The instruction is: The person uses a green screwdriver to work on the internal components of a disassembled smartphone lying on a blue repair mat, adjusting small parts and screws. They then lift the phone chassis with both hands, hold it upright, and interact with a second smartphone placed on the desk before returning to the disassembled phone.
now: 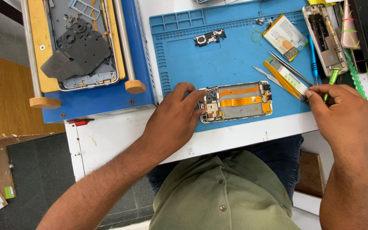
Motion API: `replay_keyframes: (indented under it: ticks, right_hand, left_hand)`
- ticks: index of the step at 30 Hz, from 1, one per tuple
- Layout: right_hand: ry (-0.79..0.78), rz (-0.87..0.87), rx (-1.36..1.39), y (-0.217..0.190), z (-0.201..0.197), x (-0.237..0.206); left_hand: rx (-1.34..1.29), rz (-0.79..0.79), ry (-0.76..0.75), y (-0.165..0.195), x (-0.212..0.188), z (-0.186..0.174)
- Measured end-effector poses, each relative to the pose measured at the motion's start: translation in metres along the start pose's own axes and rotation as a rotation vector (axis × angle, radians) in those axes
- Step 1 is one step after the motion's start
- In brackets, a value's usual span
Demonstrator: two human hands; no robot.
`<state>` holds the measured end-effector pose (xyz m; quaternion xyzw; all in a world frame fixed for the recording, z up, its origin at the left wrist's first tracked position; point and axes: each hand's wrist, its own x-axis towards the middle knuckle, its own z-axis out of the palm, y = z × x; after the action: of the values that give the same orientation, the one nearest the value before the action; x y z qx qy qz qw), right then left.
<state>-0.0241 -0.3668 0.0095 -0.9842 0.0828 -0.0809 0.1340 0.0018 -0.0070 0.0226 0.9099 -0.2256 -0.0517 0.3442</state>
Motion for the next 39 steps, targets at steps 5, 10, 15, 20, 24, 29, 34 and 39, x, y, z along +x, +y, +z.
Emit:
replay_keyframes:
  ticks: [5, 10, 15, 20, 24, 29, 34, 39]
  right_hand:
    - [0.037, -0.019, 0.048, 0.008, 0.006, 0.001]
    - [0.034, 0.126, 0.116, 0.008, 0.008, 0.001]
    - [0.031, 0.14, 0.337, -0.006, 0.001, 0.0]
    - [-0.03, -0.055, 0.489, -0.044, 0.001, 0.011]
    - [-0.033, -0.3, 0.373, -0.082, 0.016, 0.028]
    - [-0.019, -0.471, 0.192, -0.103, 0.026, 0.041]
    - [0.054, -0.582, 0.033, -0.1, 0.029, 0.05]
    - [0.125, -0.629, 0.02, -0.093, 0.034, 0.059]
  left_hand:
    - [0.001, 0.013, 0.016, 0.0, 0.0, -0.001]
    - [-0.003, 0.014, 0.017, 0.0, -0.001, 0.0]
    - [0.01, 0.004, 0.008, -0.001, 0.0, 0.001]
    - [-0.037, -0.019, -0.009, 0.001, 0.002, -0.003]
    - [-0.041, -0.058, -0.047, 0.003, 0.003, -0.004]
    - [-0.046, -0.038, -0.029, 0.003, 0.002, -0.004]
    - [-0.046, -0.004, 0.001, 0.002, 0.0, -0.002]
    - [-0.053, -0.022, -0.017, 0.002, 0.001, -0.003]
